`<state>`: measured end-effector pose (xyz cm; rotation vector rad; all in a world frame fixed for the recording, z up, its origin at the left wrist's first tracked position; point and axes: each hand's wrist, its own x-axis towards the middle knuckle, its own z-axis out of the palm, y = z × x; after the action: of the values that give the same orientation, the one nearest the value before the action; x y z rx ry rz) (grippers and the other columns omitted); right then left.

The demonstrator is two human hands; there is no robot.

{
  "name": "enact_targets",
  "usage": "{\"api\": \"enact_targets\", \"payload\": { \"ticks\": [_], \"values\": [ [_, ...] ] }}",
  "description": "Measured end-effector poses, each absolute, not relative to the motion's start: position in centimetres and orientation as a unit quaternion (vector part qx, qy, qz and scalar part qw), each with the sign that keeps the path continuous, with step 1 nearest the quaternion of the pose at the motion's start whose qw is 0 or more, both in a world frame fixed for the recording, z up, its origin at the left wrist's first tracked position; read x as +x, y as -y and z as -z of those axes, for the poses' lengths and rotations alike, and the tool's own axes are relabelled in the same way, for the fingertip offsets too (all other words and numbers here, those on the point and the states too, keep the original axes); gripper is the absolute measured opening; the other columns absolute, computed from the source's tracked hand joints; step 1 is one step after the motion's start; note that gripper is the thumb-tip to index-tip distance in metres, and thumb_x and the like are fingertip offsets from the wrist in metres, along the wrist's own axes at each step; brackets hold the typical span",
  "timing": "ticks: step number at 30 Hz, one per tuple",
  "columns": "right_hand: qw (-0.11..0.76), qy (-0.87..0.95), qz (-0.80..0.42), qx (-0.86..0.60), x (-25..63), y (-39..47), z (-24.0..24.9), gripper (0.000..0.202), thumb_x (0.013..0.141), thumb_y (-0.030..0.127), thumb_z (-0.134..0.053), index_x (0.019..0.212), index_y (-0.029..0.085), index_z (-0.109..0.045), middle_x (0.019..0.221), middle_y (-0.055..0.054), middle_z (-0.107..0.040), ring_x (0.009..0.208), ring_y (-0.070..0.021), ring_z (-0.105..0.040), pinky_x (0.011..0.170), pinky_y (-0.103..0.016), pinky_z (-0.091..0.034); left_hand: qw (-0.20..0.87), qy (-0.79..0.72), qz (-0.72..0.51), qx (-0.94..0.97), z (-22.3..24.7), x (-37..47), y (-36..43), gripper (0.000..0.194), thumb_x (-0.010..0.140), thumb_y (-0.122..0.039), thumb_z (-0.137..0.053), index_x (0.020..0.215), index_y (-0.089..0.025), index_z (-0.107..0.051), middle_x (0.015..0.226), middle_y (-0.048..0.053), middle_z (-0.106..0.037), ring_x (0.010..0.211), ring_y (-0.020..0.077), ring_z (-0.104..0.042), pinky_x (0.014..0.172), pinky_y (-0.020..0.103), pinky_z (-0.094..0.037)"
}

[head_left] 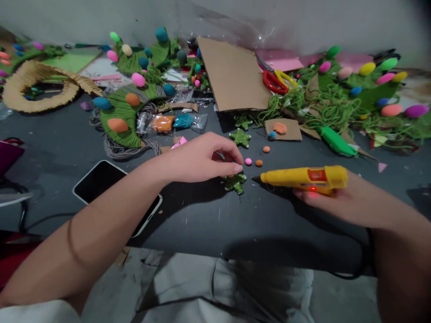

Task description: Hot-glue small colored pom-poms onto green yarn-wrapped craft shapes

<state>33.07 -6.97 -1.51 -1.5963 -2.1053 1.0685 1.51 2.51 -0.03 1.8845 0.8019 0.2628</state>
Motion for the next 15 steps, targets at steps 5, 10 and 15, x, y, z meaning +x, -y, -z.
{"api": "enact_targets", "payload": {
  "ticks": [5, 10, 15],
  "values": [
    [0.162, 0.671, -0.268, -0.672, 35.7, 6.7, 0.5, 0.049, 0.080, 0.059, -0.076, 0.115, 0.025, -0.079, 0.083, -0.001, -0.079, 0.065, -0.0198, -0.068, 0.056, -0.028, -0.057, 0.530, -0.308, -0.155, 0.774, 0.1, 1.6, -2.2, 0.015, 0.089, -0.022, -0.075, 0.102, -0.016, -0.077, 0.093, 0.005, -0.080, 0.082, 0.0150, -0.074, 0.076, 0.028, -0.061],
    [0.167, 0.602, -0.164, -0.764, 36.9, 6.2, 0.5, 0.062, 0.073, 0.066, -0.074, 0.113, 0.020, -0.081, 0.059, 0.000, -0.065, 0.051, -0.0169, -0.053, 0.046, -0.029, -0.044, 0.457, -0.299, -0.182, 0.818, 0.2, 2.0, -1.6, 0.011, 0.089, -0.022, -0.076, 0.098, -0.017, -0.078, 0.103, 0.007, -0.080, 0.089, 0.0171, -0.075, 0.078, 0.028, -0.060],
    [0.167, 0.599, -0.159, -0.767, 36.2, 6.0, 0.4, 0.070, 0.071, 0.068, -0.070, 0.114, 0.015, -0.080, 0.056, -0.001, -0.061, 0.050, -0.0162, -0.049, 0.046, -0.029, -0.040, 0.333, -0.215, -0.178, 0.901, 0.9, 2.3, -1.4, 0.012, 0.096, -0.023, -0.072, 0.102, -0.021, -0.082, 0.111, 0.006, -0.077, 0.094, 0.0159, -0.073, 0.086, 0.028, -0.056]
  ]
}}
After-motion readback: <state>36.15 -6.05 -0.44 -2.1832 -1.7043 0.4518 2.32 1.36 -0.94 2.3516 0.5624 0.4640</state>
